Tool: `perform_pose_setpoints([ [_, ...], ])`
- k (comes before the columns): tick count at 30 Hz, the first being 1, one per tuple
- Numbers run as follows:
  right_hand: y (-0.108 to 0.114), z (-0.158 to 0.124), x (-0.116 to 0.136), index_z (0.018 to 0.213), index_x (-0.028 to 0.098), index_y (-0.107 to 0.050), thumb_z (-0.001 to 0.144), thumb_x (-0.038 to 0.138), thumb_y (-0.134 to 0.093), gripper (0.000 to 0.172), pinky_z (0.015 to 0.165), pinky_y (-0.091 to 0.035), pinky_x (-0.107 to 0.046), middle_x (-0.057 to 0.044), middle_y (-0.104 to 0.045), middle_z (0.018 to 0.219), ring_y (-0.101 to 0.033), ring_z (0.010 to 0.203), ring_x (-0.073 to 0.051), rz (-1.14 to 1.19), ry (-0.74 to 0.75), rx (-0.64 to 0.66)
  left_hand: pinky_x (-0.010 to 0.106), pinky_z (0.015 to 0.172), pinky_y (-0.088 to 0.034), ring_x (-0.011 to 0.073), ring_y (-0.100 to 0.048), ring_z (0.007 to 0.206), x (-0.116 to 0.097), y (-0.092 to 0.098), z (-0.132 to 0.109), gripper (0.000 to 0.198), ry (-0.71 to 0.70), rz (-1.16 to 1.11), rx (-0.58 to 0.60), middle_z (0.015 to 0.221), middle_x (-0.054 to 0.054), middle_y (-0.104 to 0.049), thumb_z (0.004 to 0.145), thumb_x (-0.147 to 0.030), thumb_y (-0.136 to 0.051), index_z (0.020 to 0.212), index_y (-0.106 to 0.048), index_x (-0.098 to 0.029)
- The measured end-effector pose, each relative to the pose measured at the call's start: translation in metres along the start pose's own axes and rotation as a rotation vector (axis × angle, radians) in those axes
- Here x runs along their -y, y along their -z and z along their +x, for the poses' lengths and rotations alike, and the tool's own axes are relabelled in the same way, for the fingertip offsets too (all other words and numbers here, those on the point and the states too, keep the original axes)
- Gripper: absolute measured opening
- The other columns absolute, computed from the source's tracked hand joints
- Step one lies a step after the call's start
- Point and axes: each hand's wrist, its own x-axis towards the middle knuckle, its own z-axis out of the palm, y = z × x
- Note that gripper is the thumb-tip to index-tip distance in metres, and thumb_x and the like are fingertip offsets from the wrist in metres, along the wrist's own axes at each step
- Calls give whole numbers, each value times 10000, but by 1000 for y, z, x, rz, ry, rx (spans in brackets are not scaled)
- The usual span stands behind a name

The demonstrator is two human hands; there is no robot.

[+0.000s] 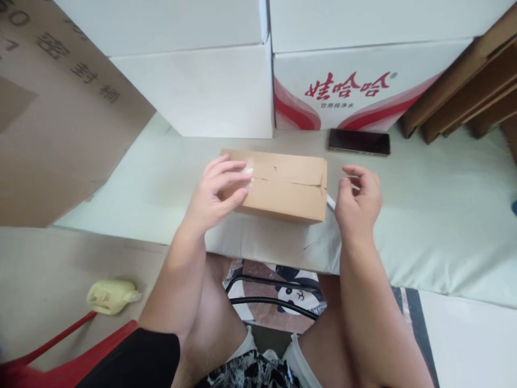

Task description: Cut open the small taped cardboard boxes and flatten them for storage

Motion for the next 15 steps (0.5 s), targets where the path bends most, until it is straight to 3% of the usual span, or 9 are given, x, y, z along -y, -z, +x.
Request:
perform_pose_setpoints([
  [3, 3, 7, -8, 972, 193, -685, 693, 392, -676, 343, 889, -458, -477, -121, -661, 1002, -588, 880, -270, -247, -44, 131, 568, 1264, -324, 304, -475, 1448, 3, 1, 1, 279, -33, -2, 3, 1351, 53, -702, 920, -407, -655, 1139, -765, -274],
  [6, 2, 8, -11, 779, 213, -669, 682, 380, -692, 194, 842, -443, -434, -105, -649, 842, -577, 848, -278, -348, -79, 237, 565, 1264, -324, 297, -493, 1428, 4, 1, 2, 305, -46, 2, 3, 1346, 55, -703, 919, -409, -646, 1164, -758, -269],
  [8, 2, 11, -12, 670, 225, -628, 685, 395, -702, 186, 776, -436, -404, -81, -617, 735, -565, 774, -260, -346, -97, 245, 568, 1261, -327, 299, -483, 1437, 3, 0, 3, 287, -33, 11, 2, 1344, 51, -703, 914, -412, -647, 1136, -763, -273],
  [12, 13, 20, -3, 748, 243, -611, 732, 467, -658, 229, 610, -427, -362, -16, -557, 637, -505, 594, -200, -204, -139, 121, 574, 1251, -339, 309, -482, 1440, 1, -2, 2, 310, -6, -3, -14, 1329, 66, -711, 908, -407, -643, 1160, -737, -254],
  [15, 27, 22, 23, 832, 279, -554, 785, 441, -604, 176, 567, -467, -334, 21, -519, 687, -500, 581, -165, 137, -102, -93, 554, 1237, -368, 309, -477, 1450, -6, 0, 0, 449, 50, -33, -4, 1360, 83, -692, 880, -394, -661, 1301, -646, -239],
])
